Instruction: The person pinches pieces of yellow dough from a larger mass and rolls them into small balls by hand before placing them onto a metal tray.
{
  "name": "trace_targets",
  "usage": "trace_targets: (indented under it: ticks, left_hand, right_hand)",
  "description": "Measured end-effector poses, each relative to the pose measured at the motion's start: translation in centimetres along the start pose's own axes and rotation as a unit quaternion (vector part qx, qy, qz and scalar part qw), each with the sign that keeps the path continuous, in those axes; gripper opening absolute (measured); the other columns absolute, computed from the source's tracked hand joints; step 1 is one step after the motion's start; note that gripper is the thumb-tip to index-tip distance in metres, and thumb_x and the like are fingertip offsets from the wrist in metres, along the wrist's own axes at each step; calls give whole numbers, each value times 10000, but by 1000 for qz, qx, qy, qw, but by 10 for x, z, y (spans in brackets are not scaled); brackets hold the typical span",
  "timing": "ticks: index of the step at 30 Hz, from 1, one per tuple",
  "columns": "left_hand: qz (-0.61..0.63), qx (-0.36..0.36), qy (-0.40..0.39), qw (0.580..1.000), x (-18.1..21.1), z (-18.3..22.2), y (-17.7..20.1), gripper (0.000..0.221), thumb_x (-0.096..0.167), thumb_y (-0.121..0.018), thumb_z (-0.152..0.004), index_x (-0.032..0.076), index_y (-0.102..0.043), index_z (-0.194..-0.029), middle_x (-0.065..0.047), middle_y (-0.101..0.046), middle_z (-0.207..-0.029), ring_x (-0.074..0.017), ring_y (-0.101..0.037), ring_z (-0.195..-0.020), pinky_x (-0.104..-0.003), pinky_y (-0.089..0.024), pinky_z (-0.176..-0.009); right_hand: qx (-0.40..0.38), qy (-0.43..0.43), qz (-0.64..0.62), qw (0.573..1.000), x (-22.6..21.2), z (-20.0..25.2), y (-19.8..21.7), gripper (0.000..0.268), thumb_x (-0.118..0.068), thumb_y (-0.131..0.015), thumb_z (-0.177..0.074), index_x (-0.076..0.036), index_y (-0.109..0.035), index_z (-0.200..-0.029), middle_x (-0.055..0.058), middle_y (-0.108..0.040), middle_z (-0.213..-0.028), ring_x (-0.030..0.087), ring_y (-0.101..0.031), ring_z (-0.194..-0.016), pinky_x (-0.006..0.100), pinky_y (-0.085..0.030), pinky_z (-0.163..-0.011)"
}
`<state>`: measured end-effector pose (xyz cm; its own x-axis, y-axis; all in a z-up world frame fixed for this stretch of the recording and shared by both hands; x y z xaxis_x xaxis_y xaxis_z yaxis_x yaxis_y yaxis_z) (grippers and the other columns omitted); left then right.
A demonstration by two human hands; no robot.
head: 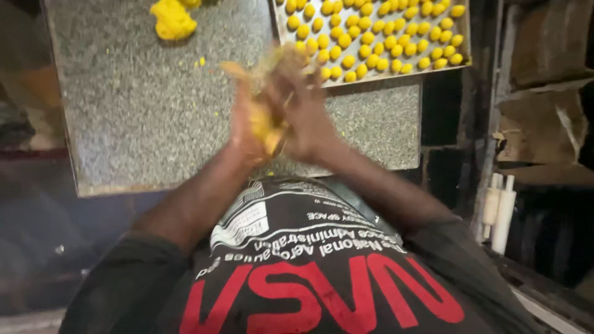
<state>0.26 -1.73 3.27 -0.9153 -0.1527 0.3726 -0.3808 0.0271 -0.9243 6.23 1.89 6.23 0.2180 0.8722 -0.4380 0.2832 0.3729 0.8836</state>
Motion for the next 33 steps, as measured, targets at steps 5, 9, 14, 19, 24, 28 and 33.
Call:
trace_targets:
  ticks: [5, 9, 14, 19, 24, 28, 33]
  left_hand:
    - [-160, -229, -173, 944, -18, -14, -17, 1026, 777, -574, -853, 330, -141, -1669, -58, -170, -1729, -316, -284, -1569, -578, -348, -1254]
    - [88, -8, 14, 996, -12, -30, 38, 1024, 847, -381, -932, 168, -181, -1673, -141, -179, -1749, -350, -316, -1623, -539, -377, -1277]
    - [-137, 30, -98, 985, -22, -7, 40, 819, 637, -485, -1072, 179, -198, -1687, -193, -200, -1781, -347, -323, -1577, -495, -373, -1273]
    - [-19, 157, 31, 987, -1, -5, 62, 914, 719, -329, -990, 96, -237, -1652, -200, -321, -1677, -370, -419, -1517, -494, -440, -1227]
    - [-103, -21, -42, 994, 4, -5, 32, 810, 656, -384, -1094, 118, -224, -1678, -156, -286, -1700, -302, -381, -1460, -425, -392, -1224]
    - [-17, -24, 2, 1000, 31, -7, 15, 847, 676, -390, -1076, 96, -219, -1668, -188, -331, -1689, -335, -401, -1533, -413, -389, -1272]
    - [-126, 57, -84, 987, 20, -14, 27, 873, 718, -434, -985, 142, -233, -1609, -125, -296, -1654, -312, -369, -1530, -474, -407, -1287]
  right_hand:
    - [71, 94, -105, 988, -8, 2, 2, 997, -801, -523, -915, -178, -248, -1644, 210, -93, -1705, 437, -63, -1605, 698, -79, -1297]
    - [55, 101, -64, 991, -2, -1, 0, 765, -740, -390, -1048, -239, -370, -1626, 232, -159, -1726, 424, -161, -1613, 610, -125, -1341]
    - [111, 118, -135, 977, -5, -20, -3, 871, -765, -314, -1040, -119, -355, -1622, 216, -273, -1702, 396, -252, -1594, 547, -215, -1328]
    - [153, 134, -65, 977, -9, -22, -13, 872, -710, -255, -976, -93, -477, -1551, 222, -348, -1646, 407, -338, -1564, 572, -253, -1286]
    - [98, 130, -186, 969, -16, -29, -55, 738, -717, -366, -1092, -107, -464, -1496, 176, -366, -1638, 363, -339, -1584, 530, -303, -1297]
    - [169, 145, -113, 968, -19, -17, -32, 853, -772, -264, -1000, -174, -356, -1602, 114, -303, -1682, 309, -272, -1560, 565, -229, -1319]
    - [263, 46, -227, 937, 0, -35, -47, 736, -725, -273, -1092, -191, -289, -1598, 85, -239, -1724, 257, -253, -1586, 450, -270, -1298]
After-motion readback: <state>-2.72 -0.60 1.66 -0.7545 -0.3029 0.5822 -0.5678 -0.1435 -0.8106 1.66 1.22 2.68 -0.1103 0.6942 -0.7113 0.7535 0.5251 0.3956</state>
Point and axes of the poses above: each hand's wrist, its own z-axis away from the middle knuckle, its own y-axis out of the back of the hand, x = y × z, the point moved 7 cm from there along -z, towards the middle knuckle
